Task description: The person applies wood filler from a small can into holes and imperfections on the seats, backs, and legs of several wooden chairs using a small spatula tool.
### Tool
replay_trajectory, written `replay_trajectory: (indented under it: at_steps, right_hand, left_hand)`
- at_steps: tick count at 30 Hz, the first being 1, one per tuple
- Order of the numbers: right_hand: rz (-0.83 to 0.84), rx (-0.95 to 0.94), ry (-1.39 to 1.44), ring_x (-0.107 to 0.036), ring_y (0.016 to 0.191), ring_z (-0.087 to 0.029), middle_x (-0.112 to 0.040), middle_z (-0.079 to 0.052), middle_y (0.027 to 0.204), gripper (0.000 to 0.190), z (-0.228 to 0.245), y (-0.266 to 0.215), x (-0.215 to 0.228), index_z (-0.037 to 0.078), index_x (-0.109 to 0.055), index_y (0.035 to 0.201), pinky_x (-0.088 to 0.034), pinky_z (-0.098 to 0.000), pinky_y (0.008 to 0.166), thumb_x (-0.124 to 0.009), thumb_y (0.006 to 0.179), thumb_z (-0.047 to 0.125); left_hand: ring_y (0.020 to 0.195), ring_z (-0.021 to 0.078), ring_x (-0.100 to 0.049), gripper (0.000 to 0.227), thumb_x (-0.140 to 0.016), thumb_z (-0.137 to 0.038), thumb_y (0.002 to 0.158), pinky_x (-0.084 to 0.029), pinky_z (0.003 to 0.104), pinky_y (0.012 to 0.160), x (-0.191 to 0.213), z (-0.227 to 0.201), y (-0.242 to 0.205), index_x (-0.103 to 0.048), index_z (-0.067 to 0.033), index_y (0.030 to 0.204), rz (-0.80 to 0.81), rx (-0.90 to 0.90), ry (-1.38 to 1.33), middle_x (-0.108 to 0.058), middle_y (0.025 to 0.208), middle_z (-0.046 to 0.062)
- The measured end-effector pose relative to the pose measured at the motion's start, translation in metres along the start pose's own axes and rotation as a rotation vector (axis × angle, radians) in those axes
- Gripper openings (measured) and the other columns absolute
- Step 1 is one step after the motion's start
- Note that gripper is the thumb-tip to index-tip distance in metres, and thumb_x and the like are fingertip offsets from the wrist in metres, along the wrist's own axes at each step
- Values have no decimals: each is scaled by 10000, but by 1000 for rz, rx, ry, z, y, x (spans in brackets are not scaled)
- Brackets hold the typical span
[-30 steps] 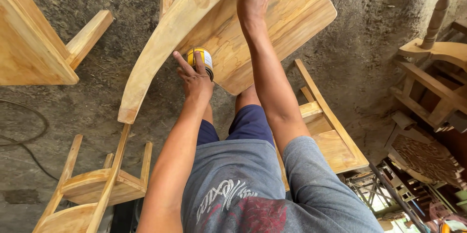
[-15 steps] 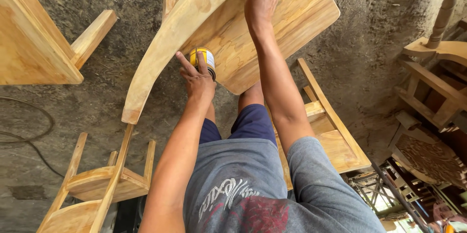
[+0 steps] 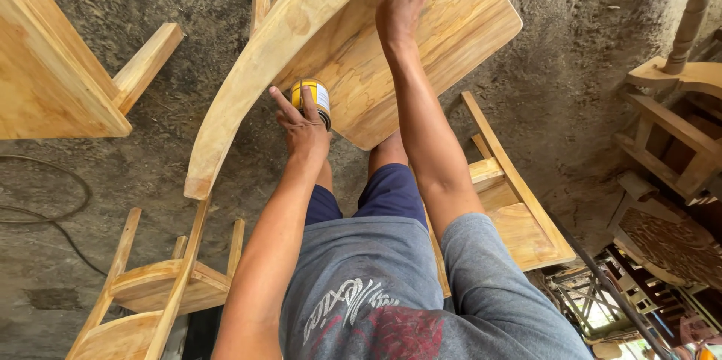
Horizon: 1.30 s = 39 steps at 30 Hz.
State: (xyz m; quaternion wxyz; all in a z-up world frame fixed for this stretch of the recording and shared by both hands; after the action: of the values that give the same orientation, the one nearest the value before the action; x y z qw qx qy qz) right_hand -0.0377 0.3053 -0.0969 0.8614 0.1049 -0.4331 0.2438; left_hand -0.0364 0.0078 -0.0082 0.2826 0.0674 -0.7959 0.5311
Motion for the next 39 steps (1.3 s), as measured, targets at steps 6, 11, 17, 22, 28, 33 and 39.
replay_trajectory:
  at_steps: [6, 11, 17, 22, 28, 33, 39]
  right_hand:
    - [-99, 152, -68, -630, 1191, -393, -566, -265, 1354, 452, 7, 6, 2, 31, -744, 1183, -585, -427, 940, -482, 882, -182]
    - [39, 59, 54, -715, 1085, -237, -661, -134, 1243, 340, 1, -4, 10, 89, -735, 1191, -626, -321, 877, -538, 994, -106]
    - [93, -467, 339, -658, 847, -159, -698, -121, 1103, 368, 19, -33, 31, 113, -659, 1387, -625, -263, 695, -587, 1031, 56]
    - [-227, -742, 900, -626, 796, -168, -703, -151, 1071, 426, 26, -9, -10, 61, -582, 1470, -585, -321, 634, -570, 1045, 49]
    - [-218, -841, 902, -729, 798, -182, -732, -96, 1038, 267, 54, 3, -40, -73, -681, 1204, -676, -359, 700, -594, 1008, 87]
    - [-124, -405, 96, -672, 793, -196, -683, -105, 934, 138, 49, -7, -35, 23, -716, 1083, -579, -362, 717, -658, 980, 94]
    - [-174, -450, 170, -657, 713, -233, -643, -143, 898, 303, 55, -8, -2, 15, -651, 1254, -558, -389, 636, -589, 969, 96]
  left_hand:
    - [1385, 693, -201, 1338, -929, -208, 727, -532, 540, 1027, 6, -4, -1, 70, -185, 1615, 54, 51, 2, 310, 1551, 345]
    - [1361, 713, -196, 1367, -940, -229, 719, -504, 536, 1044, 6, -5, 2, 99, -185, 1606, 91, 77, 18, 327, 1528, 348]
    - [1392, 651, -201, 1347, -919, -208, 734, -503, 510, 1065, 9, -7, 2, 95, -189, 1621, 111, 101, 7, 346, 1545, 333]
    - [1376, 666, -185, 1349, -924, -213, 742, -504, 530, 1033, 8, -3, 3, 109, -196, 1609, 133, 110, 27, 354, 1529, 332]
    - [1345, 671, -205, 1378, -947, -250, 694, -481, 582, 1061, 7, 0, -3, 98, -196, 1591, -38, -6, 6, 326, 1533, 344]
    - [1396, 654, -162, 1332, -916, -261, 759, -496, 544, 1045, 13, -5, -1, 114, -208, 1602, 124, 108, 27, 340, 1545, 328]
    - [1396, 657, -164, 1329, -912, -251, 755, -497, 552, 1039, 2, 1, 2, 121, -212, 1590, 89, 66, 36, 338, 1542, 342]
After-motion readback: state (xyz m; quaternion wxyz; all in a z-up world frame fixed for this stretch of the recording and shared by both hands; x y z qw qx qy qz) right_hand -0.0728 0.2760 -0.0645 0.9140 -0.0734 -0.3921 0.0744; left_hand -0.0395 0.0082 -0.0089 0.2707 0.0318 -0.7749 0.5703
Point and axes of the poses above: each hand's wrist, its own y-axis towards the middle knuckle, its own x-axis out of the back of the hand, z = x × y, the point moved 2 cm from there along y, towards the middle knuckle
